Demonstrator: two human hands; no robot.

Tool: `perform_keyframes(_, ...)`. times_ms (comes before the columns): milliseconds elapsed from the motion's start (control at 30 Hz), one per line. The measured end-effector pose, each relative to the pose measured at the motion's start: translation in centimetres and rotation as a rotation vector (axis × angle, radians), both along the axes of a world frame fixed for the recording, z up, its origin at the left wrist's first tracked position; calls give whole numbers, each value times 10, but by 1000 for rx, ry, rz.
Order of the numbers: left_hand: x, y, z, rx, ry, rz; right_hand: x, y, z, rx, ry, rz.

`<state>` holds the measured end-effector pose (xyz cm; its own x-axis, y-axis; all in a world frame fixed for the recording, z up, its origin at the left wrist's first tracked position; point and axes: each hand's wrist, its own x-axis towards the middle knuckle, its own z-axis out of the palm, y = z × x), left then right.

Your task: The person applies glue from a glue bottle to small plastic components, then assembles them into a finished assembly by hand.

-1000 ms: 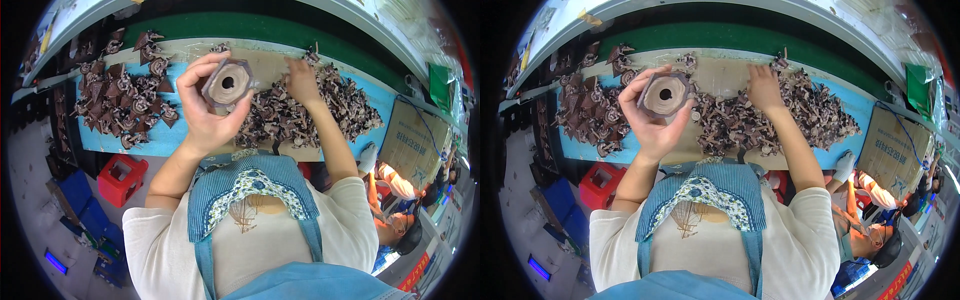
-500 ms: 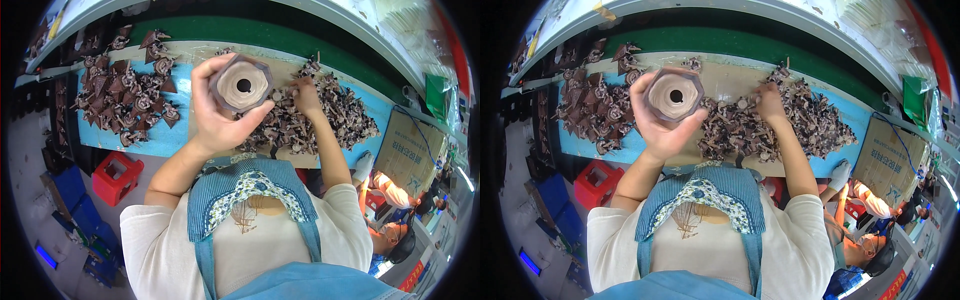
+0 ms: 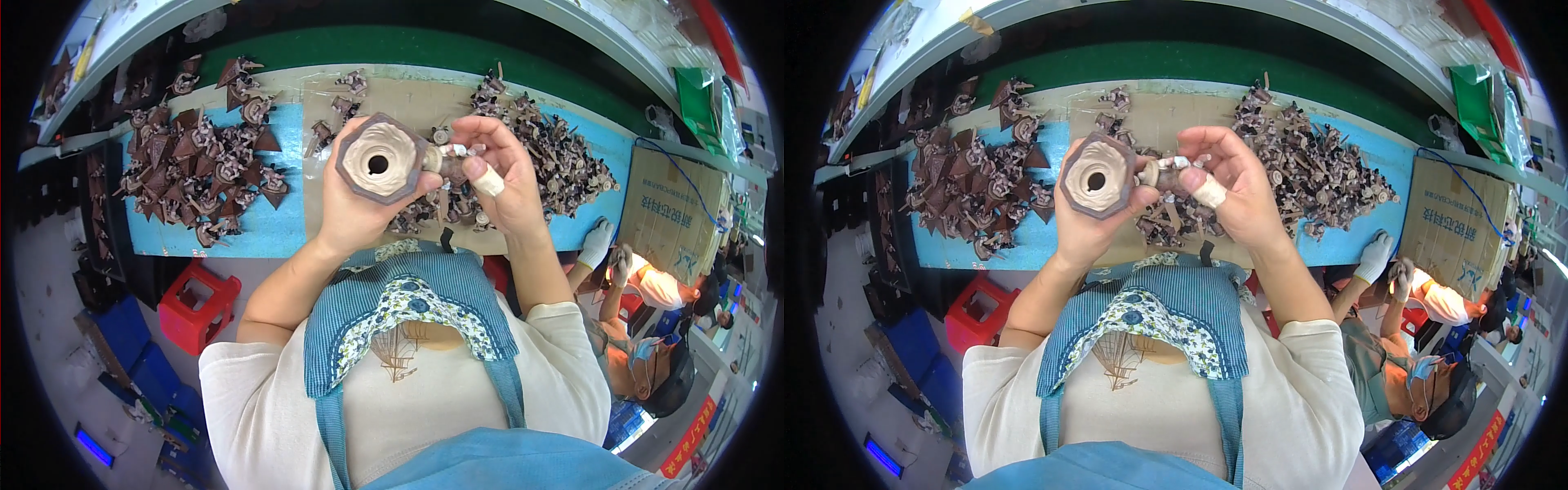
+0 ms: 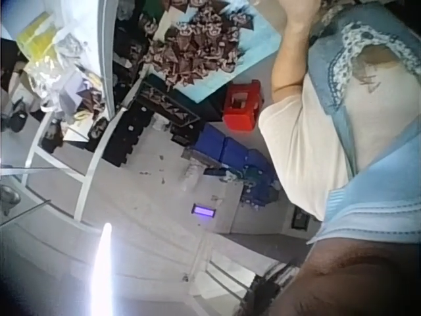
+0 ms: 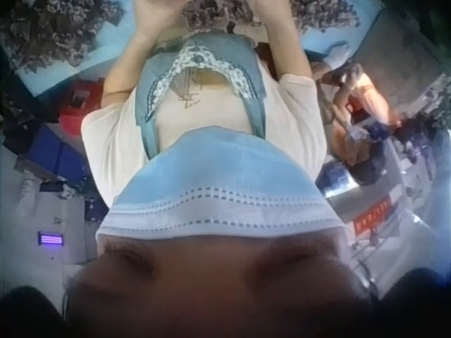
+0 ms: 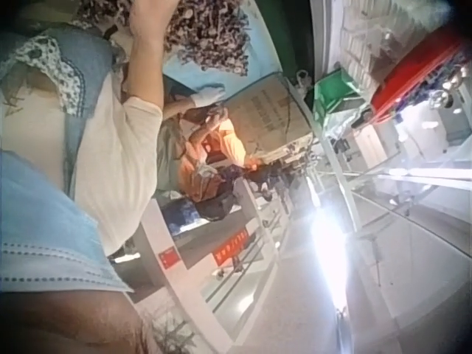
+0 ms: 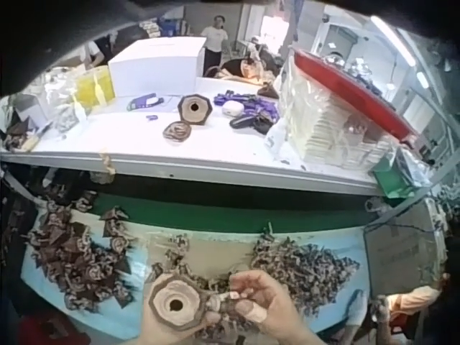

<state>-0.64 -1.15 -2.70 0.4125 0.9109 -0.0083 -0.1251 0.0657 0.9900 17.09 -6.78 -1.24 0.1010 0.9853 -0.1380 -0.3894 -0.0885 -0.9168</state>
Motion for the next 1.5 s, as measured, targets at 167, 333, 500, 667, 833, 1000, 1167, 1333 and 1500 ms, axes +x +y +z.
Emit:
perform_keyframes(167,1,-4,-2,57,-48,-16,-10,-19,-6,-117,284,29)
perform_keyframes(333,9,-5,6,139,-140,-77,-7,-22,1,-226,358,77)
perform_keyframes(500,25,-14,9,-299,-236,73,-16,-22,-9,273,-811,-159)
perform_keyframes(667,20,-3,16,-179,-154,-70,-5,-20,2,-42,-58,-68)
perform_keyframes(833,25,-9,18,-144,-53,-5,3,-19,3,61,-250,-29)
perform_keyframes(1000,14,3,24,-166,-10,-214,13,-14,13,84,-269,16)
perform_keyframes(1167,4,10,22,-122,-154,-261,26,-3,32,267,-403,66)
perform_keyframes(1333,5,13,32,151,80,-378,18,11,55,489,-896,247)
perform_keyframes(1500,4,14,38,283,125,-360,5,24,78,663,-1281,313)
